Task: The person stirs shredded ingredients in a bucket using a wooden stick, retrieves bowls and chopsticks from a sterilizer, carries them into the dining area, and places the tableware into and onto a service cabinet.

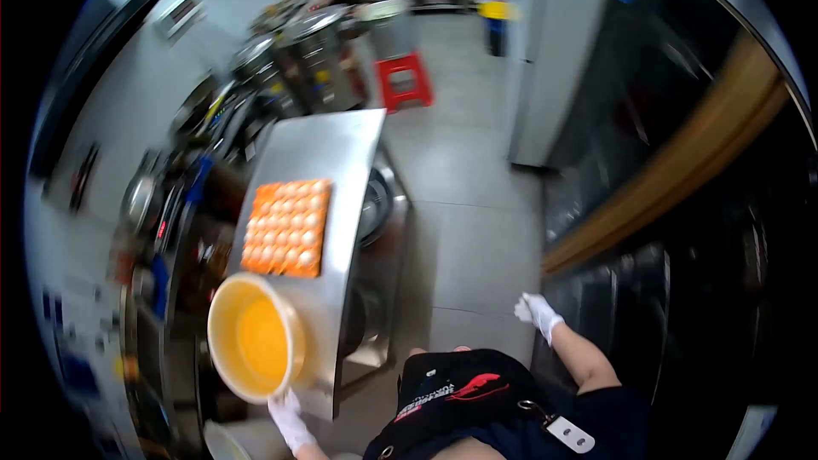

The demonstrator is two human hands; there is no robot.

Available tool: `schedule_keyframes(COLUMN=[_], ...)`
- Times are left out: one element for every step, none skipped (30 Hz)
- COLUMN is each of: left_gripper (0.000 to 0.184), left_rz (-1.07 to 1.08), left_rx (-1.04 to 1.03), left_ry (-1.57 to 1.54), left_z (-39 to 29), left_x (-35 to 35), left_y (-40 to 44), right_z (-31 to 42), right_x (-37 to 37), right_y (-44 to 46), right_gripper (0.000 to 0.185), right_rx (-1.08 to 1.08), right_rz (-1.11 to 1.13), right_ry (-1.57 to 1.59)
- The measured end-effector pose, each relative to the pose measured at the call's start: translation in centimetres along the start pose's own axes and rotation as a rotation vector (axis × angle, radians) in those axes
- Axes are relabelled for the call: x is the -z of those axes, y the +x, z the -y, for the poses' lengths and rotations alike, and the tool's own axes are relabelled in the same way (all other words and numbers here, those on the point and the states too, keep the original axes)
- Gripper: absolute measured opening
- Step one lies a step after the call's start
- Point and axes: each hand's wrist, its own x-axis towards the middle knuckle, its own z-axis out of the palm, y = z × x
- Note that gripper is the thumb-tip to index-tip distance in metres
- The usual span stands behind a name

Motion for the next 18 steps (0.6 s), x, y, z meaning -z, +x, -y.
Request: schedule_keyframes(left_gripper=[0.029, 0.036, 0.035, 0.034, 0.033, 0.033, 0.034, 0.036, 0.025, 0.016, 0.021, 0.029, 0.03, 0.032, 0.039, 0.04, 0.033, 0.025], left_rz=[-0.078, -0.158, -0.149, -0.032, 0.136, 0.327, 0.514, 0.67, 0.645, 0.598, 0.854, 0.794, 1.067, 1.329, 1.529, 1.608, 1.72, 1.852], left_rx=[-0.008, 0.116, 0.2, 0.247, 0.268, 0.244, 0.209, 0.09, 0.217, 0.34, 0.232, 0.234, 0.146, 0.036, -0.098, -0.227, -0.361, -0.334], left_ry=[0.204, -0.274, -0.191, 0.07, 0.397, 0.714, 0.904, 0.655, 0.609, 0.57, 0.587, 0.48, 0.541, 0.559, 0.659, 0.559, 0.589, 0.534], left_z=[-3.5, 0.4, 1.8, 3.3, 5.5, 7.5, 9.6, 8.4, 9.1, 9.6, 6.1, 7.9, 6.8, 5.8, 5.7, 5.8, 6.5, 6.2], left_x=[-6.3, -1.3, -0.9, -2.0, -2.8, -4.9, -7.7, -16.4, -23.9, -30.7, -37.4, -42.3, -46.9, -51.6, -56.0, -59.9, -63.7, -66.5], left_y=[-4.7, 1.7, 4.0, 5.3, 7.3, 9.7, 12.5, 8.1, 8.1, 7.3, 0.7, 0.3, -2.0, -4.2, -5.0, -8.8, -11.4, -13.2], right_z=[1.5, 3.7, 5.2, 6.4, 7.4, 8.0, 8.1, 7.7, 8.1, 8.8, 9.6, 10.4, 10.9, 11.2, 11.7, 11.9, 12.2, 12.2], right_x=[-1.9, -7.6, -9.0, -9.7, -10.4, -10.9, -11.2, -10.7, -10.6, -9.2, -12.0, -16.7, -17.9, -18.8, -20.2, -20.7, -20.8, -21.9], right_y=[-1.4, -5.4, -7.0, -8.1, -9.0, -9.8, -9.5, -9.2, -8.1, -6.4, -9.6, -14.3, -16.0, -17.8, -20.0, -21.4, -22.7, -23.2], right_gripper=[0.028, 0.029, 0.031, 0.029, 0.028, 0.028, 0.028, 0.031, 0.031, 0.031, 0.031, 0.031, 0.031, 0.032, 0.031, 0.031, 0.031, 0.031], right_rx=[0.152, 0.262, 0.343, 0.397, 0.481, 0.592, 0.683, 0.83, 0.832, 0.969, 0.991, 0.992, 1.105, 1.211, 1.246, 1.272, 1.298, 1.325], right_rz=[-0.206, -0.554, -0.57, -0.585, -0.592, -0.589, -0.62, -0.488, -0.668, -0.862, -1.018, -1.161, -1.261, -1.372, -1.398, -1.42, -1.458, -1.509], right_ry=[-0.153, -0.368, -0.422, -0.427, -0.426, -0.407, -0.346, -0.191, -0.377, -0.655, -0.687, -0.734, -0.71, -0.687, -0.678, -0.698, -0.712, -0.724])
